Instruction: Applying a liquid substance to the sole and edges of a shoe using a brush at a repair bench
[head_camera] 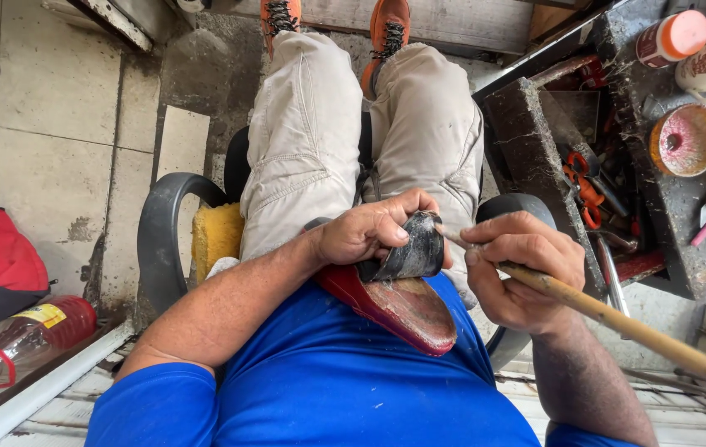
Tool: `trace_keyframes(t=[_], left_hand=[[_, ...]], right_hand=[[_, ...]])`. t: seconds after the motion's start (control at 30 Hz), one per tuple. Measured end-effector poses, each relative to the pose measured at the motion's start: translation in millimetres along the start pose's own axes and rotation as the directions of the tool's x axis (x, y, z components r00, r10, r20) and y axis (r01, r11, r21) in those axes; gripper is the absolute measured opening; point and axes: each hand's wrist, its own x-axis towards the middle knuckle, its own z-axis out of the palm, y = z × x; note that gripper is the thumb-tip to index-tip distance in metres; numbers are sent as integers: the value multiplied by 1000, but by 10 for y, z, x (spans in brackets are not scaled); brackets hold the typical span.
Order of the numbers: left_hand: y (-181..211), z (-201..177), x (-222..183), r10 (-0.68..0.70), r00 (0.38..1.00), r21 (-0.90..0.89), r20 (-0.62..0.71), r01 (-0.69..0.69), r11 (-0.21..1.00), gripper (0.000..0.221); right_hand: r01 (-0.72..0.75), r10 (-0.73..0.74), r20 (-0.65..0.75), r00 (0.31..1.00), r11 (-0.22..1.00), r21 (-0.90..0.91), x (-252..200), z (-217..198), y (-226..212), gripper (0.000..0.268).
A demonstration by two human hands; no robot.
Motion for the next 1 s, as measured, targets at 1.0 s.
trace_keyframes(t=[1.0], left_hand=[[-224,-271,140,-107,993,-9,-58,107,994,49]], right_hand=[[-355,404,-100,909,878,320,68,-470,735,44]])
